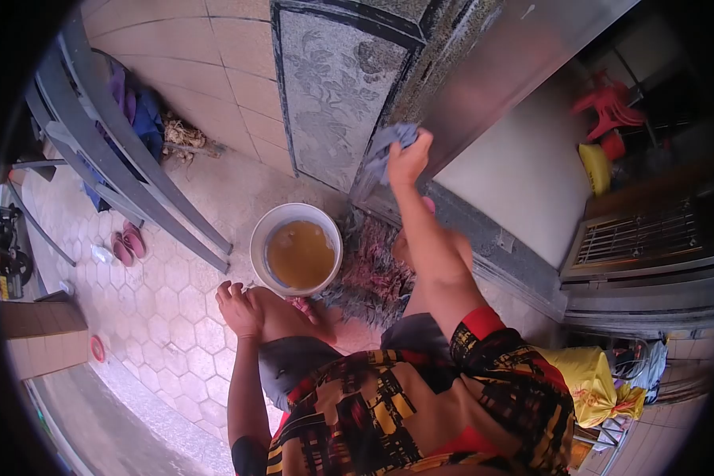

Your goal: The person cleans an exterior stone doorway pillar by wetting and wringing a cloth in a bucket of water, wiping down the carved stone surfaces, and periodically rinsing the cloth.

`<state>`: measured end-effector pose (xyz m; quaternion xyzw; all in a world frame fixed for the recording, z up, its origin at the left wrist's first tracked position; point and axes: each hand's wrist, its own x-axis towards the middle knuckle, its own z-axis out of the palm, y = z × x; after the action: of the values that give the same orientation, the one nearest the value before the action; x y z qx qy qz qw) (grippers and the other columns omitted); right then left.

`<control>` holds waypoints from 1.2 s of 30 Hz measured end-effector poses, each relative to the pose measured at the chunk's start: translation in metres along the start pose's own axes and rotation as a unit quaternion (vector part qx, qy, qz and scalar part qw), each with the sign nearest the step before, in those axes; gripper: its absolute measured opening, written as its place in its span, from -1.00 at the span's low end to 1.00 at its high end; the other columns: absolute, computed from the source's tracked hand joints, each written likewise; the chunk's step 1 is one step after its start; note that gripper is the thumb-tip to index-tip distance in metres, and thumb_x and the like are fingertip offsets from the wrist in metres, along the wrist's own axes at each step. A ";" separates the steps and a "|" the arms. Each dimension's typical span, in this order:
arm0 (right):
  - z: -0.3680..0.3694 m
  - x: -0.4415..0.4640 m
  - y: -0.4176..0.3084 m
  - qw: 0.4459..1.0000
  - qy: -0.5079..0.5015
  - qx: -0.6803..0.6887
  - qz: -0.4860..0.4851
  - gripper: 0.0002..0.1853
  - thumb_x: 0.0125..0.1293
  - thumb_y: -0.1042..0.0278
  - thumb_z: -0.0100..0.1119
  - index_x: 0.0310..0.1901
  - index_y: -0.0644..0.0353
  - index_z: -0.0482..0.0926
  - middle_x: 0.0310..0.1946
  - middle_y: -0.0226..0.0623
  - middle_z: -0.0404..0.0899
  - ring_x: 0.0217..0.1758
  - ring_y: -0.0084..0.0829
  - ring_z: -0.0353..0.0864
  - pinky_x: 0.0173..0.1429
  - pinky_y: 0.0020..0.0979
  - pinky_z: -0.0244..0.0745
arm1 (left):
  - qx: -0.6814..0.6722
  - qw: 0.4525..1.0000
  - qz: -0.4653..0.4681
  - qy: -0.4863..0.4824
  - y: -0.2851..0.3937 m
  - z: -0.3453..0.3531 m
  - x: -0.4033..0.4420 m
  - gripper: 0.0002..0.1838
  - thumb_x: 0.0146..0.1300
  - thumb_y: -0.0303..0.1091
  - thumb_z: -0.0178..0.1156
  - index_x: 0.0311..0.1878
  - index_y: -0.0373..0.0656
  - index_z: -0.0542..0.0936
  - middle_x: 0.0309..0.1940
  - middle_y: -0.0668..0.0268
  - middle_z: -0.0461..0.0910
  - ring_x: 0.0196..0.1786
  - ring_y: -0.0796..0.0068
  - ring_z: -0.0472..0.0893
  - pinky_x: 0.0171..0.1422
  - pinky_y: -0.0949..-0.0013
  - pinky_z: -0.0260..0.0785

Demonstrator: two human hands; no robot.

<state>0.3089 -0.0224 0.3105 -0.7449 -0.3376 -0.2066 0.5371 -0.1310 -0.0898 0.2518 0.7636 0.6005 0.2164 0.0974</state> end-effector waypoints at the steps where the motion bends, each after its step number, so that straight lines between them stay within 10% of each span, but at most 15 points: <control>1: -0.009 0.021 -0.016 0.999 0.015 0.007 -0.040 -0.48 -0.11 0.44 0.35 -0.07 0.19 0.36 -0.15 -0.09 0.42 -0.12 0.08 0.52 -0.07 -0.08 0.43 | -0.002 1.000 -0.002 -0.001 -0.002 -0.001 -0.001 -0.75 0.10 -0.35 0.16 -0.19 -0.29 0.56 -0.01 -0.03 0.42 0.06 -0.07 0.40 0.16 0.01 0.28; 10: -0.092 0.236 -0.196 0.913 0.213 0.125 -0.325 -0.57 -0.08 0.55 0.29 -0.11 0.30 0.42 -0.26 -0.11 0.43 -0.16 -0.16 0.44 0.04 -0.28 0.38 | 0.009 1.000 0.013 -0.008 0.000 -0.002 0.002 -0.72 0.07 -0.37 0.16 -0.14 -0.25 0.54 0.00 -0.02 0.41 0.08 -0.08 0.39 0.15 0.00 0.29; 13: -0.088 0.267 -0.213 0.889 0.322 0.103 -0.309 -0.60 0.00 0.52 0.24 -0.07 0.33 0.41 -0.24 -0.07 0.45 -0.09 -0.08 0.48 0.09 -0.19 0.36 | 0.013 1.000 0.020 0.002 -0.001 0.002 0.002 -0.72 0.08 -0.35 0.17 -0.12 -0.25 0.53 0.01 -0.01 0.40 0.07 -0.08 0.39 0.13 0.01 0.30; 24: 0.023 0.010 -0.035 0.992 0.110 0.048 0.028 -0.30 -0.02 0.54 0.08 0.26 0.41 0.22 0.25 0.15 0.22 0.33 0.16 0.18 0.42 0.01 0.03 | 0.021 1.000 0.009 0.005 0.003 0.000 0.001 -0.75 0.10 -0.36 0.17 -0.16 -0.27 0.56 0.01 0.00 0.41 0.07 -0.07 0.40 0.13 0.00 0.30; 36: -0.076 0.244 -0.218 0.886 0.332 0.209 -0.247 -0.49 0.08 0.50 0.17 0.10 0.43 0.32 0.06 0.13 0.36 0.15 0.07 0.35 0.31 -0.09 0.20 | 0.013 0.999 0.026 0.014 0.000 0.005 0.001 -0.74 0.09 -0.38 0.15 -0.14 -0.26 0.53 0.00 0.00 0.39 0.07 -0.07 0.39 0.15 -0.03 0.27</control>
<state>0.3228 0.0170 0.6439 -0.3959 -0.3481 -0.4924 0.6926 -0.1286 -0.0884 0.2474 0.7772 0.5844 0.2213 0.0735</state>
